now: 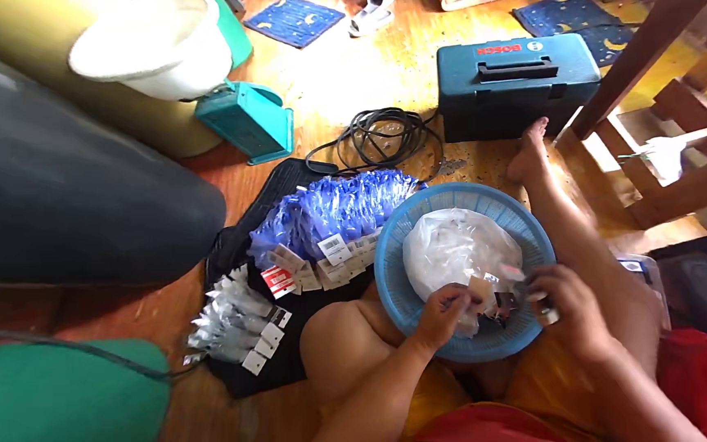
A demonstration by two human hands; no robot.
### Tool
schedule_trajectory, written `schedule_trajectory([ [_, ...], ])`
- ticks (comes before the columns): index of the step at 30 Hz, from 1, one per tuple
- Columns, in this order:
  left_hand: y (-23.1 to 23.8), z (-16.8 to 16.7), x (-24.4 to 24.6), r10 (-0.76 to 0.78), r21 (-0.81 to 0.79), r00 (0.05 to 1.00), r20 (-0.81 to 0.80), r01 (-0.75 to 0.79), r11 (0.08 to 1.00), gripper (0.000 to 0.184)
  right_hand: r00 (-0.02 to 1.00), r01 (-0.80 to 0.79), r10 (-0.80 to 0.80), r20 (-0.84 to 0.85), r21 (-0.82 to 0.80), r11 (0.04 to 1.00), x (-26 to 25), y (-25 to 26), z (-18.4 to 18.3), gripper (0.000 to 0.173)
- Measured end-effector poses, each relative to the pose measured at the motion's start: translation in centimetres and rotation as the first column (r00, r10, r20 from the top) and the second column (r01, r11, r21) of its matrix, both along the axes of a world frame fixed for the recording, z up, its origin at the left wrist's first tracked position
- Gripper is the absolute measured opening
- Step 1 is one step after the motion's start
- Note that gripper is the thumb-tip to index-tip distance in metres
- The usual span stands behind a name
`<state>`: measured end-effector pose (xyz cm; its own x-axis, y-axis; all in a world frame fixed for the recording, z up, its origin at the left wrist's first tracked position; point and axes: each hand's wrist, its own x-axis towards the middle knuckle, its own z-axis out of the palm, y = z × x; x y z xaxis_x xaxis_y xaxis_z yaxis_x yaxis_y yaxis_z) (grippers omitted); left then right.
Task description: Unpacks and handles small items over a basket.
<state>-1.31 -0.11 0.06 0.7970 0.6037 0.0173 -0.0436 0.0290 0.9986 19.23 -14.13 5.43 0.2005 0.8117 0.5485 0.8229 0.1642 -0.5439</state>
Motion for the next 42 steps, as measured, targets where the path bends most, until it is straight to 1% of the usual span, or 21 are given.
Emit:
schedule_trajectory([
  [1, 0.0, -0.1, -0.1, 0.0, -0.004, 1.0, 0.008, 0.0, 1.0, 0.034, 0.993, -0.079, 0.076, 0.093, 0.026, 0.997, -1.1, 0.9, -1.0, 0.014],
  [3, 0.0, -0.1, 0.0, 0.041, -0.031, 0.999, 0.013, -0.041, 0.999, 0.03, 0.965, -0.167, 0.152, 0.214, 0.055, 0.984, -2.8, 2.3, -2.6, 0.01],
  [4, -0.1, 0.1, 0.1, 0.078, -0.048, 0.997, -0.013, -0.078, 0.996, 0.025, 0.957, -0.19, 0.172, 0.233, 0.06, 0.98, -3.2, 2.7, -3.2, 0.009],
  [5, -0.1, 0.4, 0.3, 0.12, -0.06, 0.991, -0.053, -0.123, 0.991, 0.021, 0.959, -0.2, 0.184, 0.217, 0.055, 0.978, -3.5, 2.9, -3.6, 0.009],
  [6, -0.1, 0.5, 0.5, 0.151, -0.059, 0.985, -0.086, -0.156, 0.986, 0.018, 0.97, -0.196, 0.187, 0.157, 0.044, 0.98, -3.6, 2.9, -3.8, 0.01],
  [7, 0.0, 0.5, 0.6, 0.167, -0.052, 0.98, -0.105, -0.173, 0.983, 0.017, 0.983, -0.18, 0.179, 0.041, 0.031, 0.983, -3.7, 2.9, -3.9, 0.012],
  [8, 0.0, 0.6, 0.7, 0.172, -0.036, 0.978, -0.115, -0.177, 0.984, 0.017, 0.984, -0.145, 0.145, -0.103, 0.013, 0.989, -3.8, 2.9, -3.7, 0.014],
  [9, 0.1, 0.7, 0.7, 0.173, 0.0, 0.977, -0.128, -0.175, 0.985, 0.017, 0.963, -0.1, 0.095, -0.254, -0.009, 0.995, -4.0, 2.9, -3.5, 0.016],
  [11, 0.1, 0.7, 0.7, 0.168, 0.104, 0.976, -0.139, -0.154, 0.982, 0.017, 0.865, -0.025, -0.023, -0.502, -0.088, 0.996, -4.2, 3.0, -3.0, 0.023],
  [12, 0.0, 0.5, 0.7, 0.163, 0.152, 0.978, -0.128, -0.143, 0.978, 0.016, 0.81, 0.0, -0.086, -0.581, -0.146, 0.989, -4.3, 3.0, -2.7, 0.027],
  [14, -0.1, 0.3, 0.8, 0.154, 0.214, 0.982, -0.111, -0.128, 0.968, 0.016, 0.731, 0.03, -0.197, -0.654, -0.258, 0.966, -4.3, 3.2, -2.1, 0.027],
  [17, -0.3, 0.2, 0.8, 0.163, 0.186, 0.983, -0.088, -0.145, 0.972, 0.017, 0.667, 0.049, -0.285, -0.688, -0.341, 0.939, -4.4, 3.4, -1.7, 0.029],
  [22, -0.2, 0.1, 0.7, 0.125, 0.13, 0.992, -0.028, -0.121, 0.984, 0.025, 0.619, 0.07, -0.308, -0.722, -0.341, 0.938, -4.8, 3.6, -2.0, 0.03],
  [27, -0.4, 0.7, 1.0, 0.109, 0.117, 0.992, -0.058, -0.101, 0.988, 0.038, 0.613, 0.099, -0.355, -0.706, -0.377, 0.921, -5.1, 3.7, -2.0, 0.031],
  [32, -0.5, 0.7, 1.0, 0.104, 0.108, 0.993, -0.062, -0.097, 0.989, 0.048, 0.602, 0.122, -0.345, -0.72, -0.343, 0.931, -5.4, 3.7, -2.2, 0.032],
  [42, -0.7, 0.5, 0.9, 0.09, 0.174, 0.994, -0.06, -0.078, 0.982, 0.045, 0.617, 0.143, -0.336, -0.712, -0.318, 0.937, -5.6, 3.7, -2.6, 0.034],
])
